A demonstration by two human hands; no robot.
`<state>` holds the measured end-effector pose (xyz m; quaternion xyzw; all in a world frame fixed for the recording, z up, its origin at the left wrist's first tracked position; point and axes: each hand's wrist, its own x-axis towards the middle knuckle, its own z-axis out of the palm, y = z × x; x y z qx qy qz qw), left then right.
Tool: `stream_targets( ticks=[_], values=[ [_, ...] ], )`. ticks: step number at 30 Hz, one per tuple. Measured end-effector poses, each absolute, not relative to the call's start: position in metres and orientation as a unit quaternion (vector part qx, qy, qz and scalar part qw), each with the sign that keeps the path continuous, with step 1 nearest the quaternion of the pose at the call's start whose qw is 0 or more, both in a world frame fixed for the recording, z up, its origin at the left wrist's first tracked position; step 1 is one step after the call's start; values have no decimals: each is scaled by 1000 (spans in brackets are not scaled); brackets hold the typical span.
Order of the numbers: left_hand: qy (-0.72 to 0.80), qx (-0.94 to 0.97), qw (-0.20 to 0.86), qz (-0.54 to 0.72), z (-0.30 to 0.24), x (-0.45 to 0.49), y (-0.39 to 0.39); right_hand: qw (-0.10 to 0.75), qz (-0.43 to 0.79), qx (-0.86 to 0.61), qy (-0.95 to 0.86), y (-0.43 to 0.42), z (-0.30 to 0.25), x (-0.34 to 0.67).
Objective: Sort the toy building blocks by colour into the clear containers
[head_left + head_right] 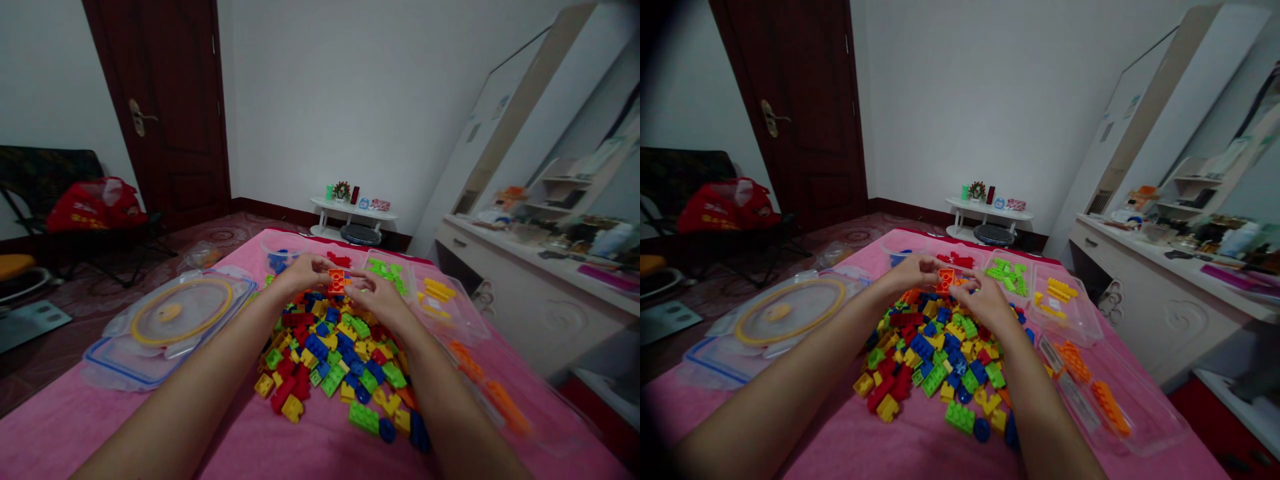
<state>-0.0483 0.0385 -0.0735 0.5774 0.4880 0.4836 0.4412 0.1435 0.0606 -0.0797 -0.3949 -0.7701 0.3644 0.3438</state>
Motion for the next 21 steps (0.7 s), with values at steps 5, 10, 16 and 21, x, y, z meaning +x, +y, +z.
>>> stream_targets(
  ticks=[5, 10, 16, 21],
  values=[
    [440, 549, 498, 507, -74, -34, 31, 383, 384, -368, -756, 52, -79, 132],
    [527, 625, 311, 485, -79, -30, 59, 489, 366, -431, -664, 61, -67, 150],
    [633, 715, 153, 254, -79, -13, 99, 565, 394, -414, -595, 59, -51, 165],
    [694, 701, 90, 134, -76, 8, 97, 561, 385, -398, -615, 59, -51, 165]
  ],
)
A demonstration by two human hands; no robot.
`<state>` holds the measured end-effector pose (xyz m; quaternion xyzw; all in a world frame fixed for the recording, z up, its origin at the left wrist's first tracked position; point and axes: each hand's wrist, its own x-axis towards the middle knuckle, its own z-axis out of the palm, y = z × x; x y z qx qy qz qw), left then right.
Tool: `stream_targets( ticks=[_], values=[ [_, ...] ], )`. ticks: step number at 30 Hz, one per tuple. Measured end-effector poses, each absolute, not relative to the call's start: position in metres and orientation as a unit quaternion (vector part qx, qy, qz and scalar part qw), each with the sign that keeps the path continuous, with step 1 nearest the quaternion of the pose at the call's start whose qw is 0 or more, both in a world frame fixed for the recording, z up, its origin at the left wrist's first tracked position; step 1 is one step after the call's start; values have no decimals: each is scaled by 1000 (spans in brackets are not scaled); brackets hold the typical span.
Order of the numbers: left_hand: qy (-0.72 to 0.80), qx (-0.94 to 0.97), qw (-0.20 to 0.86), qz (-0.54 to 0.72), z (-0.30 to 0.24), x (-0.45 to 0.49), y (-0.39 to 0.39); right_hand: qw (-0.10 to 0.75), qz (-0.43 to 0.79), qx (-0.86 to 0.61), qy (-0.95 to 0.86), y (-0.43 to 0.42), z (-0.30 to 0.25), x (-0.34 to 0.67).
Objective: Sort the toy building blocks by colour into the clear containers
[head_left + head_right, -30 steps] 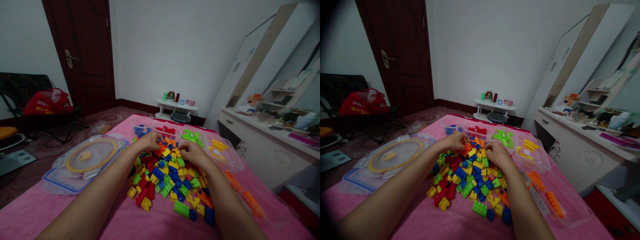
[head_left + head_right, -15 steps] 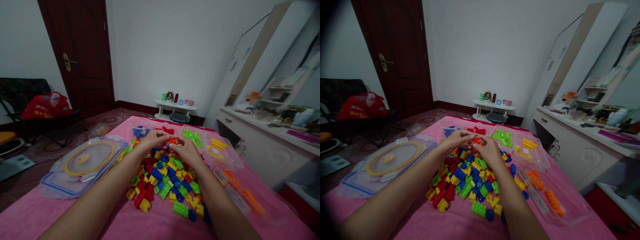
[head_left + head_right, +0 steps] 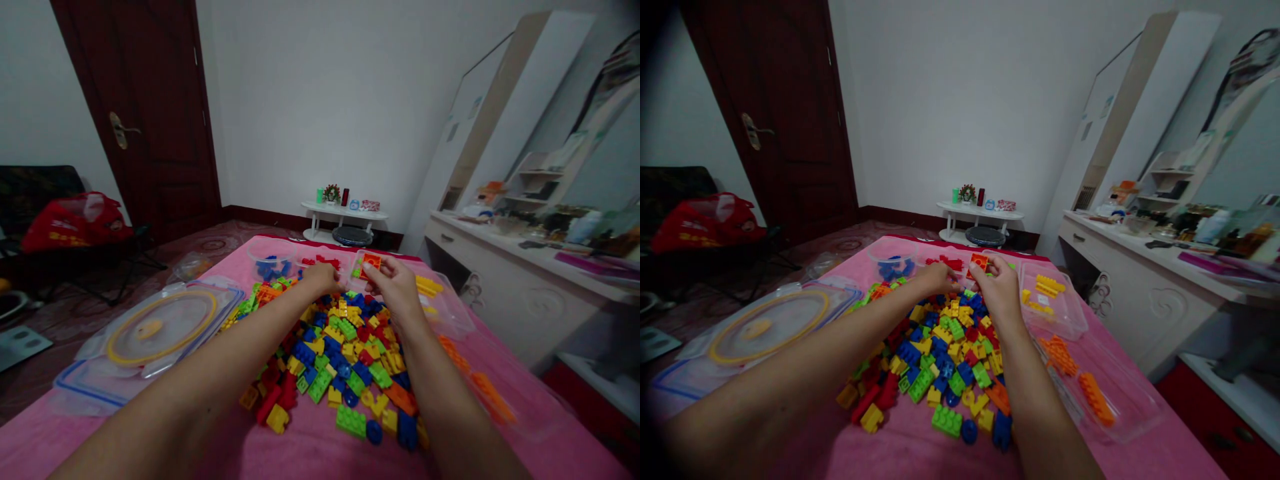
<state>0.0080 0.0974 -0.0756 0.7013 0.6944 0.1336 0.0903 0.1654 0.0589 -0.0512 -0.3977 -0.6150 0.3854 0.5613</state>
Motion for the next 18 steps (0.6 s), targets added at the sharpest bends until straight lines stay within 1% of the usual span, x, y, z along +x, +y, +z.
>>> stream_targets(
  ticks=[3, 9, 15, 18],
  values=[
    [691, 704, 77, 140, -80, 17, 95, 560, 378, -396, -622, 60, -53, 164],
    [664, 707, 95, 222, -94, 10, 96, 553, 384, -400, -622, 62, -58, 165],
    [660, 676, 136, 298, -95, -13, 87, 540, 415, -409, -607, 66, -67, 164],
    [653, 672, 128, 326, -96, -16, 86, 533, 423, -416, -603, 67, -70, 161]
  ],
)
